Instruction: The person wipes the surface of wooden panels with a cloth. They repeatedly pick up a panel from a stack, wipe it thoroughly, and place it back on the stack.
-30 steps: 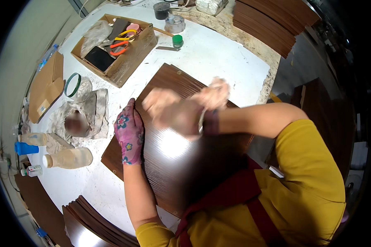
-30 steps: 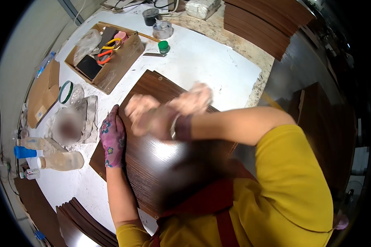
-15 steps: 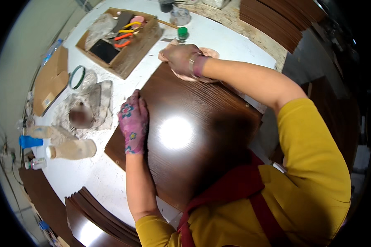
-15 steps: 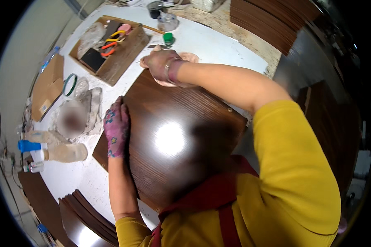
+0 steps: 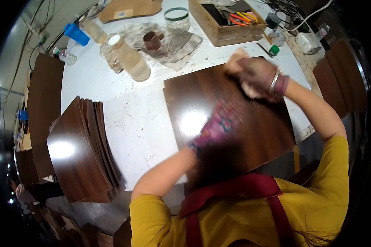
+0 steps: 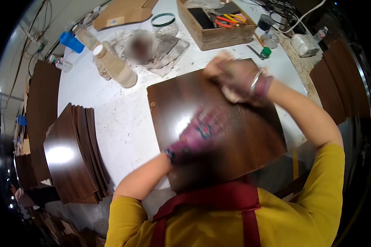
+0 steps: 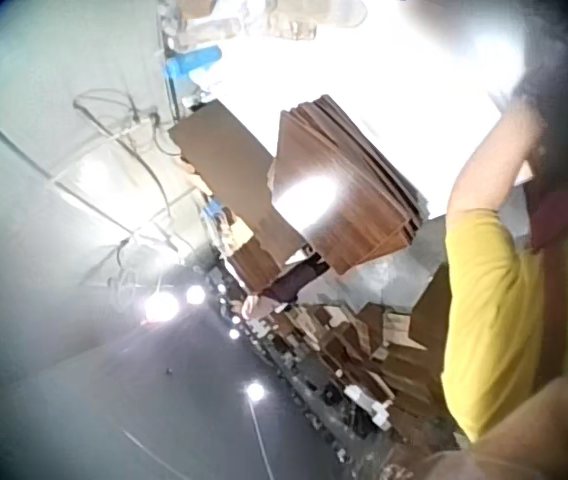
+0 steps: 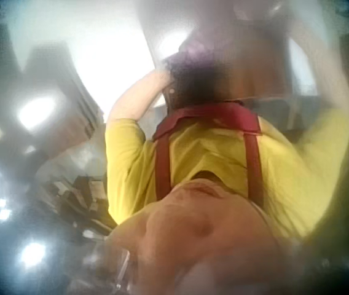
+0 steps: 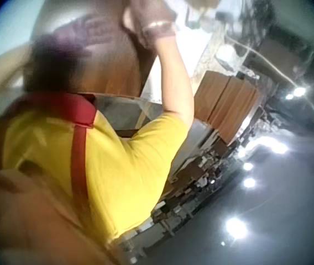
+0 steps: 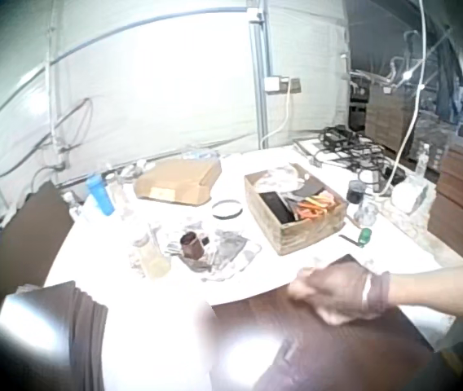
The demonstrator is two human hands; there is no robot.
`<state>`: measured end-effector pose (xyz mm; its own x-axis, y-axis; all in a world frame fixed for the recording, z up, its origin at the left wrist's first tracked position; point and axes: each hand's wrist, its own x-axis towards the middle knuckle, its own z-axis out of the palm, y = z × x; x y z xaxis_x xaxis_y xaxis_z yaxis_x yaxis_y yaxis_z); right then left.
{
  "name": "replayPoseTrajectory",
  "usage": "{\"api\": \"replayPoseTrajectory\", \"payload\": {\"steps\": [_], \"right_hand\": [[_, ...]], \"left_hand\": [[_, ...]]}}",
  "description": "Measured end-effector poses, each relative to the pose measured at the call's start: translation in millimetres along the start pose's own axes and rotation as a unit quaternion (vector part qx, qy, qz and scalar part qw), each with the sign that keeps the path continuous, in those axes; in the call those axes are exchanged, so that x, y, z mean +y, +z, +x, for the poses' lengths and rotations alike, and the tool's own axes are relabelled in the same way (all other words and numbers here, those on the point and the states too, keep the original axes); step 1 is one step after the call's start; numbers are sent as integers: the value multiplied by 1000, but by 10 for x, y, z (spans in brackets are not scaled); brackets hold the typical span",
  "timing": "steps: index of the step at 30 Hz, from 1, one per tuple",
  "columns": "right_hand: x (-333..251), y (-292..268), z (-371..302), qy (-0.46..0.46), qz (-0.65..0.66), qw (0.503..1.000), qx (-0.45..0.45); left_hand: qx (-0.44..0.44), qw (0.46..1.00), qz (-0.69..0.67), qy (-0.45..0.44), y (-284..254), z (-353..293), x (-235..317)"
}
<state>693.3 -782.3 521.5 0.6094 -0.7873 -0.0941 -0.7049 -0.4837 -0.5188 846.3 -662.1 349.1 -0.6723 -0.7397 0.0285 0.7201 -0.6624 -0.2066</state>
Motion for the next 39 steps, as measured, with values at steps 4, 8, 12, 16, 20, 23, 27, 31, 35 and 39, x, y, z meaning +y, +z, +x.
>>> {"api": "replayPoseTrajectory", "payload": {"steps": [4,8,12,16,20,23,27,31,35,39], "right_hand": [[-937,879,482,-242,-124,953,-136],[-1062,1158,1409,-45,36,998,-30],[-1158,1164,1098,-214,-174,960,-44],[-1181,1218,1463,-169,-128,977,7],[-1021,837,1751,4,-29,998,-63],[-974,375,1382,25,167,985,25],[-708,37,838,41,327,944,18],[-1120,617,205,-6,428,903,-28],[-1222,1008,-3,-9,568,823,11],[-959,1032,-127,-53,255,964,54]], "left_hand": [[-23,180,979,88,746,-414,-287],[-58,128,979,145,873,-351,-301],[-37,141,985,89,819,-336,-264],[-37,122,974,185,819,-369,-293],[-53,155,976,144,877,-343,-283],[11,287,945,156,643,-389,-221],[153,474,852,163,1010,-903,79],[195,758,540,308,1062,-1179,123],[260,583,727,254,1151,-1283,65],[336,250,836,355,1224,-1871,396]]}}
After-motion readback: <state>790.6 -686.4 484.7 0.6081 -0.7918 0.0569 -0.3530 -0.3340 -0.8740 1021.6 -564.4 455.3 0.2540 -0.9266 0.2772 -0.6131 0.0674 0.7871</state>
